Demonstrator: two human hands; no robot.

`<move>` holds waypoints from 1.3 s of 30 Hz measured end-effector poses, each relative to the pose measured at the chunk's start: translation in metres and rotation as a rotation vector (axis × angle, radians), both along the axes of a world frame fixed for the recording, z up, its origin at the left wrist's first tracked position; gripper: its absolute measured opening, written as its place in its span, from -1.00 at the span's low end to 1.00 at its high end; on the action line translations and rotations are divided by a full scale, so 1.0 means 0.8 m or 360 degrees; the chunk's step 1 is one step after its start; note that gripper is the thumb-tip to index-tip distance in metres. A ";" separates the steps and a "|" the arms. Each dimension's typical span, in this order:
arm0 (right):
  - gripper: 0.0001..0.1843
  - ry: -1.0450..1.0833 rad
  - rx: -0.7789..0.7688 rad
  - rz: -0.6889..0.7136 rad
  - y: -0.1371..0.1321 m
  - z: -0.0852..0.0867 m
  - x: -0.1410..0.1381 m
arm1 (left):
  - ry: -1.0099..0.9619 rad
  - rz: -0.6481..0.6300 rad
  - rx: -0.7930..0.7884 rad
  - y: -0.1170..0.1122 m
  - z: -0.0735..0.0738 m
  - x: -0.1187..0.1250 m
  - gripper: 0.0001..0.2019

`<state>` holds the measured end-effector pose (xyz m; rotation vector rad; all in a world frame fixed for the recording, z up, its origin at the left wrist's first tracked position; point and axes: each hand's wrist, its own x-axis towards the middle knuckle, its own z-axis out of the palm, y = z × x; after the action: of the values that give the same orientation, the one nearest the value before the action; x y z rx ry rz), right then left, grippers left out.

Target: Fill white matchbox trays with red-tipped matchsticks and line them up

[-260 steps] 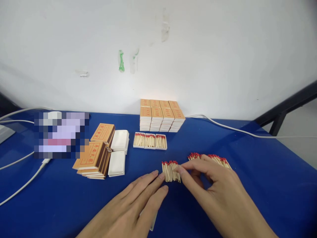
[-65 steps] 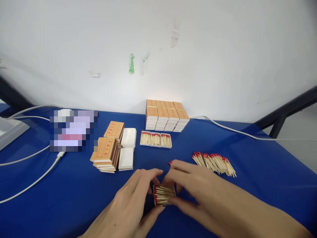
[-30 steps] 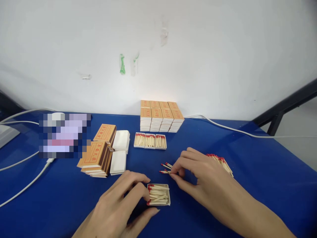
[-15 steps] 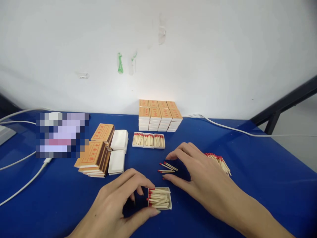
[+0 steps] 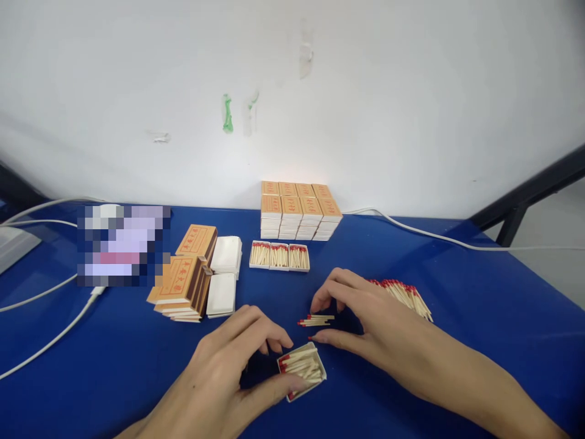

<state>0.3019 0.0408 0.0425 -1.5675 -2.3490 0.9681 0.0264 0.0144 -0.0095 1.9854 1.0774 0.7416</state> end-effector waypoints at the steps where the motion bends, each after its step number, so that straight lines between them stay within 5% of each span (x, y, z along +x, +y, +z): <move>1: -0.72 0.0014 -0.0008 0.0000 0.001 -0.001 -0.001 | -0.0014 0.0001 -0.0022 0.001 0.001 0.000 -0.87; 10: -0.69 0.0036 0.0091 -0.0008 0.005 -0.009 -0.004 | -0.0042 -0.0102 -0.0123 0.012 0.015 -0.004 -0.75; 21: -0.76 -0.0023 0.0129 -0.0012 0.003 -0.011 -0.010 | -0.0022 -0.0040 0.0042 0.013 0.000 0.010 -0.80; 31: -0.78 -0.0148 0.0626 0.0200 -0.008 -0.025 -0.016 | 0.0165 -0.0057 0.0476 -0.006 0.000 0.017 -0.64; 39: -0.76 -0.0259 0.0771 0.0169 -0.004 -0.039 -0.011 | 0.0146 -0.0108 0.0461 0.000 0.005 0.007 -0.60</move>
<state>0.2927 0.0379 0.0114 -1.3779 -2.5386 0.2528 0.0318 0.0145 -0.0055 2.3085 0.9936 0.8140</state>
